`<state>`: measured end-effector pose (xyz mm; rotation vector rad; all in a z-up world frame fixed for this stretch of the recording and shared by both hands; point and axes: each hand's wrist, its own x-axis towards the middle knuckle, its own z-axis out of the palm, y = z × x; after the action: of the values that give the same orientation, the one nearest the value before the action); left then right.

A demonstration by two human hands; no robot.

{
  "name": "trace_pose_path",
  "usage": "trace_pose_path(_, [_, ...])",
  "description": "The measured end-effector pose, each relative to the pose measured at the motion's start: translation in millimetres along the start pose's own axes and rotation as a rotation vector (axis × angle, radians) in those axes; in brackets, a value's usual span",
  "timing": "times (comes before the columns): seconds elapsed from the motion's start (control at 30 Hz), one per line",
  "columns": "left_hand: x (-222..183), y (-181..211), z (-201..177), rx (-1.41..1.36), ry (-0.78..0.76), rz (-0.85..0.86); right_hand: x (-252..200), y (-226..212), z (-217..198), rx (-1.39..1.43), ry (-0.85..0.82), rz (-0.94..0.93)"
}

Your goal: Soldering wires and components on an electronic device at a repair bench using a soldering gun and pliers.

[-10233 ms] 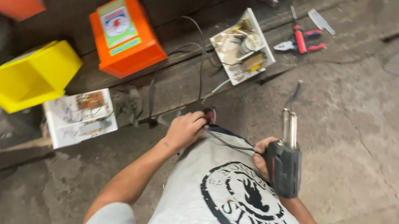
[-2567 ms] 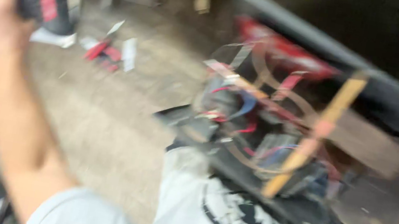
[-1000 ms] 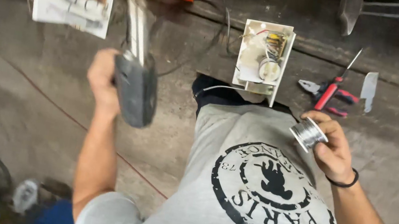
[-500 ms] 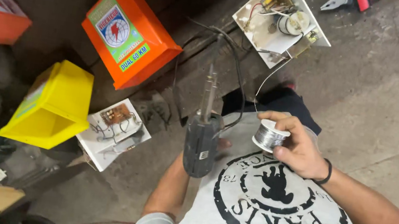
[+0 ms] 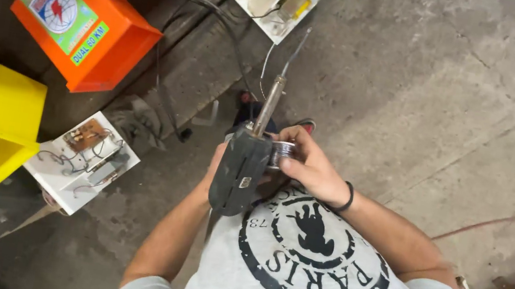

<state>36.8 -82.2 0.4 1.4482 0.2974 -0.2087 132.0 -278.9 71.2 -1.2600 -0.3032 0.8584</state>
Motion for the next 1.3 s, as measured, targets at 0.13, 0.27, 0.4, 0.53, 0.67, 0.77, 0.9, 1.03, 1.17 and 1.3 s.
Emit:
trace_pose_path(0.13, [6,90,-2,0.281,0.068,0.146,-15,-6,8,0.108,0.01,0.065])
trace_pose_path(0.27, [0,145,-46,0.397,0.007,0.215,-11,12,10,0.245,0.009,0.024])
trace_pose_path(0.4, [19,147,-79,0.413,-0.119,0.194,2,28,34,0.272,0.109,-0.039])
trace_pose_path(0.53, [51,140,-94,0.386,-0.268,0.188,15,33,58,0.24,0.211,-0.127])
trace_pose_path(0.67, [64,131,-111,0.373,-0.387,0.141,35,2,94,0.284,0.253,-0.177])
trace_pose_path(0.77, [80,120,-119,0.353,-0.451,0.125,42,38,95,0.04,0.381,-0.149])
trace_pose_path(0.9, [99,66,-154,0.316,-0.502,0.09,52,25,108,0.163,0.445,-0.222])
trace_pose_path(1.03, [103,13,-224,0.276,-0.533,0.066,51,59,118,0.539,0.427,-0.346])
trace_pose_path(1.17, [94,9,-241,0.235,-0.544,0.047,69,33,126,0.481,0.33,-0.405])
trace_pose_path(1.3, [90,8,-252,0.206,-0.541,0.047,64,31,131,0.362,0.335,-0.386])
